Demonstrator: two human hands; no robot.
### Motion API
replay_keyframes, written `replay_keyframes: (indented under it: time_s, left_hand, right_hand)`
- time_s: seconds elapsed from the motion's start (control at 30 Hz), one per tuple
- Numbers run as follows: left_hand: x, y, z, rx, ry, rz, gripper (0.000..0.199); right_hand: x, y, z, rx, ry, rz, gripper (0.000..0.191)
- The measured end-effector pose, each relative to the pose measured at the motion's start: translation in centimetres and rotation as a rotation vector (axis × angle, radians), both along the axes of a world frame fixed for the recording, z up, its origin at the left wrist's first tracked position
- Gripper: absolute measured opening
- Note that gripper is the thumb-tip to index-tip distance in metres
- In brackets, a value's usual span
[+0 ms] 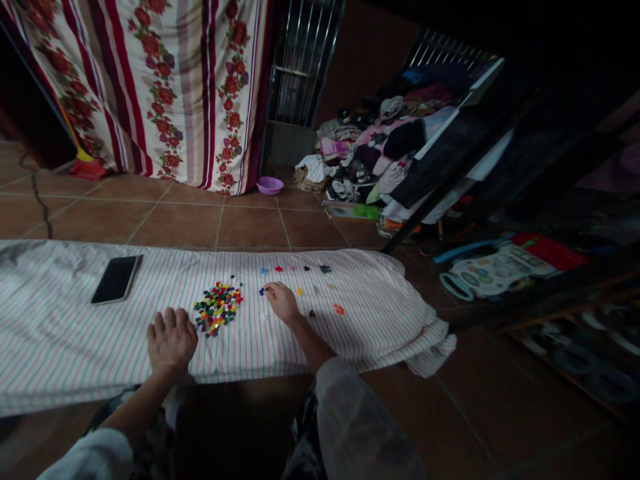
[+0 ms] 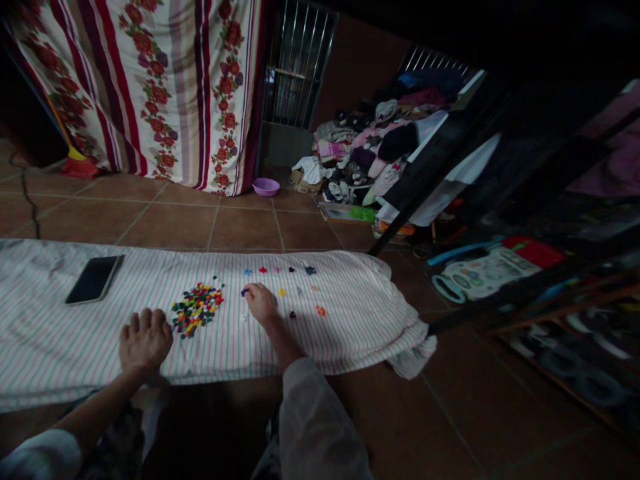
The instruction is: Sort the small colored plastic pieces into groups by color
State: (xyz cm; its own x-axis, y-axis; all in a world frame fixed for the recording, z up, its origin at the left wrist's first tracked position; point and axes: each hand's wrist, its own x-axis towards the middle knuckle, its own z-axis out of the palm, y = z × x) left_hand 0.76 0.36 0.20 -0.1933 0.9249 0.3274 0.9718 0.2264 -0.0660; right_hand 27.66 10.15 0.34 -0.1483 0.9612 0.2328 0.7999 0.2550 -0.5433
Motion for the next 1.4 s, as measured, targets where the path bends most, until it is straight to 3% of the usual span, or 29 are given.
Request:
replay_keyframes:
  time_s: [0.27, 0.67, 1.07, 1.4]
  left_hand:
    - [-0.1, 0.0, -0.1, 0.029, -0.027, -0.024, 0.042]
    - [0.0, 0.1, -0.4, 0.026, -0.084, 0.000, 0.045]
    - [-0.1, 0.3, -0.9, 0.016, -0.090, 0.021, 0.047]
    - [0.0, 0.3, -0.7, -0.002, -0.082, 0.029, 0.047]
  right_hand:
    - [5.2, 3.2, 0.2, 0.055, -0.031, -0.141, 0.028]
    - [12.3, 8.3, 0.7, 0.000, -0.147, -0.419, 0.031]
    - [12.3, 9.8, -0.2, -0.134, -0.255, -0.392, 0.033]
    - [12.3, 9.6, -0.5, -0.105, -0.264, -0.363, 0.040]
